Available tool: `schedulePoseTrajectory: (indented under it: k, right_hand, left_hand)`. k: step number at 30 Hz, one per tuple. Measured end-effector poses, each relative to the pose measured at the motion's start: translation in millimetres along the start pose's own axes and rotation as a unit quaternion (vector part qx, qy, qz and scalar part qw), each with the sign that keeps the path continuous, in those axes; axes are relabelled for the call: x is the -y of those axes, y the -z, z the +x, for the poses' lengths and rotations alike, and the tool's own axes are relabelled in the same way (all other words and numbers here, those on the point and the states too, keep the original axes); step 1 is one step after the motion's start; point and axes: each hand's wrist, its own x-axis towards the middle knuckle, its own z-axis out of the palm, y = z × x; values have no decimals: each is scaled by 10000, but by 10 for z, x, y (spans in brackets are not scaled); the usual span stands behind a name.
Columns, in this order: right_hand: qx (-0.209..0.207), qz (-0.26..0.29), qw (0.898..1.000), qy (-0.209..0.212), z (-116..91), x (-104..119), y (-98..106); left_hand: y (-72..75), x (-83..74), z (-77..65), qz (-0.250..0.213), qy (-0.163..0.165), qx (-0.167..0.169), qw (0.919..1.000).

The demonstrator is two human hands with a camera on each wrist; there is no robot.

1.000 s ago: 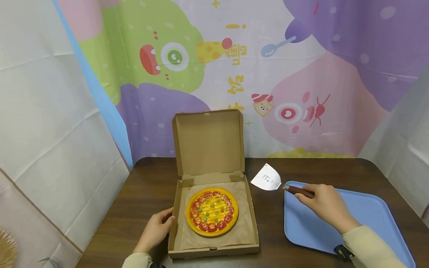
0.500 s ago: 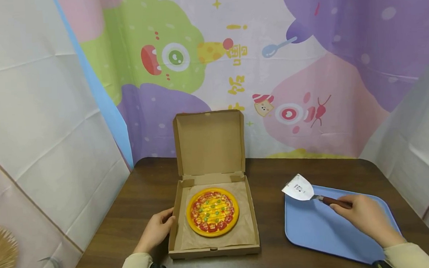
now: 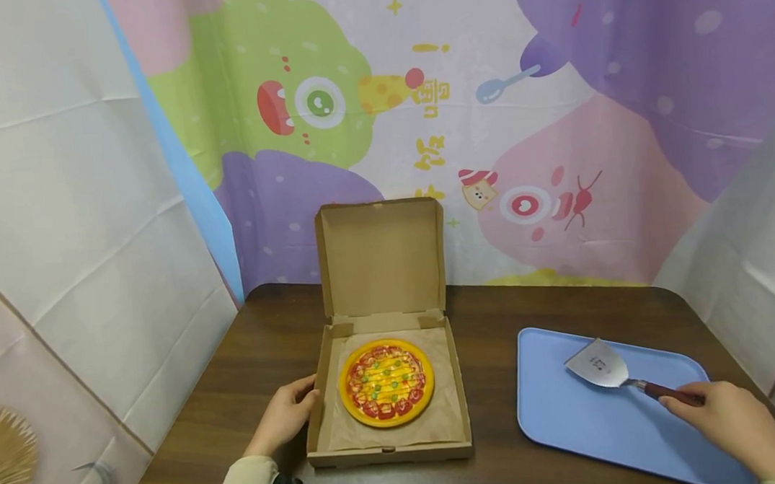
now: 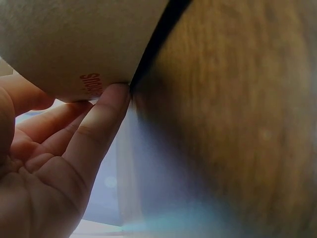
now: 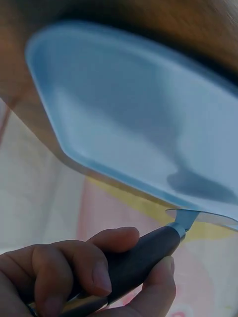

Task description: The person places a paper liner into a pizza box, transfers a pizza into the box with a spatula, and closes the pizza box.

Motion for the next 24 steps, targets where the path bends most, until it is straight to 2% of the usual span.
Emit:
schedulePoseTrajectory:
  k: [5, 13, 19, 24]
  right_hand:
    - [195, 33, 9994, -291, -78, -231, -21]
    - [106, 101, 9994, -323, -144, -505, -72]
    - [287, 116, 9977, -609, -156, -577, -103]
    - [459, 146, 9967, -658, -186, -518, -66]
  left_hand:
    - [-11, 5, -2, -52, 28, -12, 10000]
    - [-15, 6, -6, -69, 60, -12, 10000]
    - [-7, 6, -15, -37, 30, 4, 10000]
    - [-9, 10, -16, -23, 37, 32, 10000]
